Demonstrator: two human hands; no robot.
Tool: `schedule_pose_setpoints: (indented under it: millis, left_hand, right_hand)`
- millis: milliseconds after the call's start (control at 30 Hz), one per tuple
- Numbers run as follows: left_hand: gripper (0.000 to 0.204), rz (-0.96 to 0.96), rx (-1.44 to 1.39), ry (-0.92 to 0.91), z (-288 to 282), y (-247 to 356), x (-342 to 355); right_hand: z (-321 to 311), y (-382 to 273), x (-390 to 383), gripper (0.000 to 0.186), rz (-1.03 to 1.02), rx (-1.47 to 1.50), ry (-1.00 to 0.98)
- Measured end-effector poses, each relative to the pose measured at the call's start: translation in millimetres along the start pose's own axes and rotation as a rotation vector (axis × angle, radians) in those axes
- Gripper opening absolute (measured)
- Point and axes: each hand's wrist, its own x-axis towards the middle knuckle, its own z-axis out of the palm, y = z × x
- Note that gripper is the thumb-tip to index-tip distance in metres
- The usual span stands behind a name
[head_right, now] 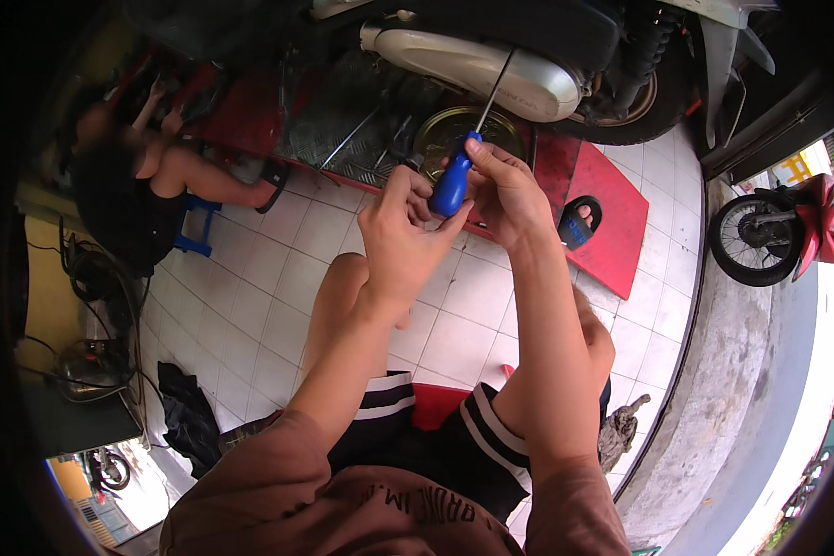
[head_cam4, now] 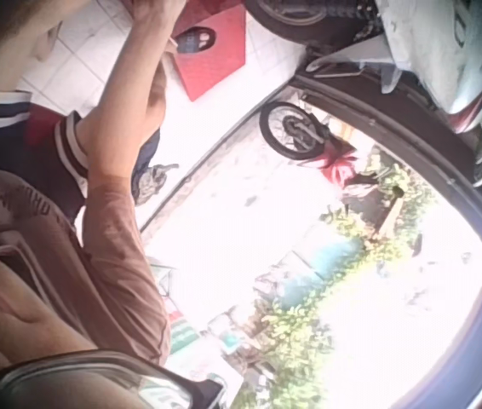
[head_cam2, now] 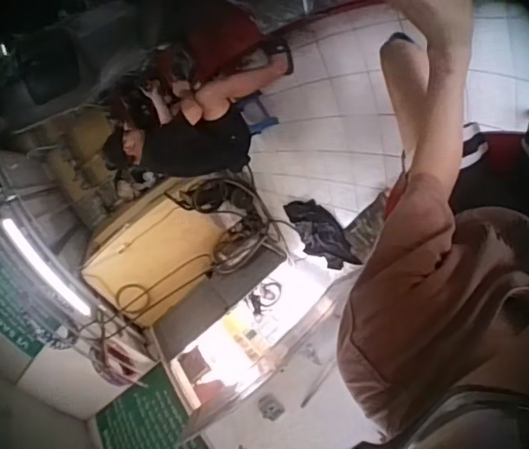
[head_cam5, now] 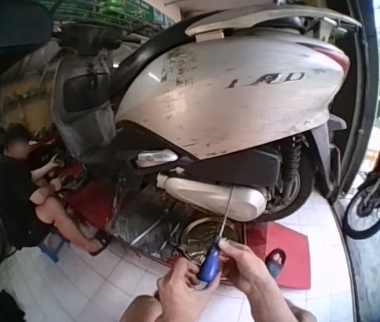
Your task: The person sits on a low stool and uses a T-handle wrench and a blue screwdriver to work on the engine area of a white scooter. They repeatedly tighten and loosen bolts on the engine casing, placing removed parts into a metal tray on the floor.
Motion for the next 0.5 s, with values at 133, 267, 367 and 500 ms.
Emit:
schedule_pose_setpoints:
  millis: [133, 267, 367, 500]
  left_hand:
    - [0.04, -0.201, -0.246, -0.059, -2, 2, -8]
    - [0.053, -0.599, -0.935, -0.442, -1, -9, -32]
    - [0.065, -0.785, -1.325, -0.425, 2, -1, -29]
    - [0.052, -1.166, -1.706, -0.226, -6, 5, -21]
  right_hand:
    - [-2, -2, -2, 0.024, -0.042, -0.001, -0.02]
    - [1, 5, 1, 0.023, -0.058, 0.104, -0.141]
    - [-5, 10, 6, 0.026, -0.059, 0.139, -0.174]
    - [-1, 13, 4, 0.031, -0.034, 0.049, -0.13]
